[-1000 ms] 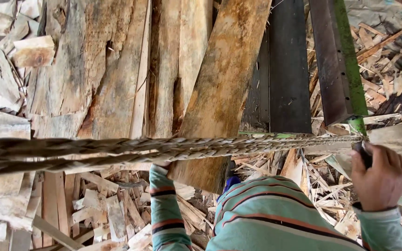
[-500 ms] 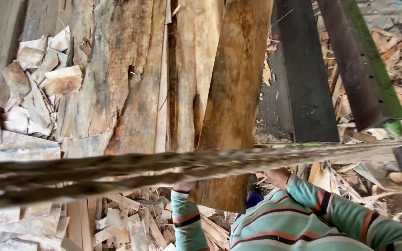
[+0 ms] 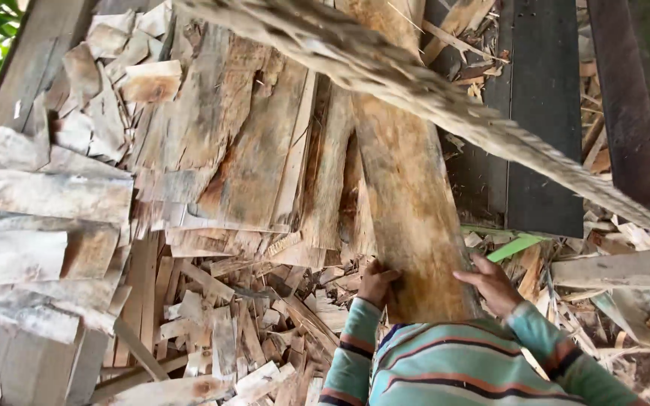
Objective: Trimming thin sheets of wood veneer using a large manual lever cutter.
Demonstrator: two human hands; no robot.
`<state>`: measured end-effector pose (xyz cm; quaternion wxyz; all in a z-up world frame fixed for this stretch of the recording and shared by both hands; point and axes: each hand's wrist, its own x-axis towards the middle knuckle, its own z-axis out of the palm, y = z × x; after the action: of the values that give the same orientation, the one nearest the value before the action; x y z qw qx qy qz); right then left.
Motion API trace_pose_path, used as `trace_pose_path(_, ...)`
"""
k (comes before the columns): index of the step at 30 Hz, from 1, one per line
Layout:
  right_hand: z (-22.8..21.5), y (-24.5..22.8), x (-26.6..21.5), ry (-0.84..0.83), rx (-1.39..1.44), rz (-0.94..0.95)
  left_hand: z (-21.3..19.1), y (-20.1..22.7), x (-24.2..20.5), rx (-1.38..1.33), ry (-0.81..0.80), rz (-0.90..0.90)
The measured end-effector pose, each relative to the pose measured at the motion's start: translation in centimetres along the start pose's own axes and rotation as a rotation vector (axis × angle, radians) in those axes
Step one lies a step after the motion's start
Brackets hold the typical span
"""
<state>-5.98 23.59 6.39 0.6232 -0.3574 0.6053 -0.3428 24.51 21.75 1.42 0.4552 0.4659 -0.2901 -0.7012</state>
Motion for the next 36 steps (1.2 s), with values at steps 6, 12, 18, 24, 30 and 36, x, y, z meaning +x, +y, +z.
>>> trace_pose_path(6,-3.9,2.8,-5.6,0.061,-0.326,-0.218,5.9,0.5,-3.3,0.050,-0.087,-0.085)
trace_pose_path(12,-7.9,10.4,-7.7,0.220,-0.532,-0.289,9.7,-1.4,-2.3,0.142,-0.027,-0.119)
trace_pose_path(18,-8.2,9.3,-10.3,0.214,-0.364,-0.261,14.1,-7.7,-1.9,0.121,0.182,0.166)
trace_pose_path(24,-8.1,13.0,-9.0,0.086,-0.233,-0.284,14.9,-3.5,-8.7,0.133,0.225,0.304)
trace_pose_path(30,-1.8,3.2,-9.5,-0.167,0.069,-0.286,11.8,6.2,-15.0,-0.038,0.304,0.459)
trace_pose_path(36,9.2,-5.1,-6.7,-0.388,0.034,-0.315,2.1,14.2,-19.0,-0.147,0.513,0.544)
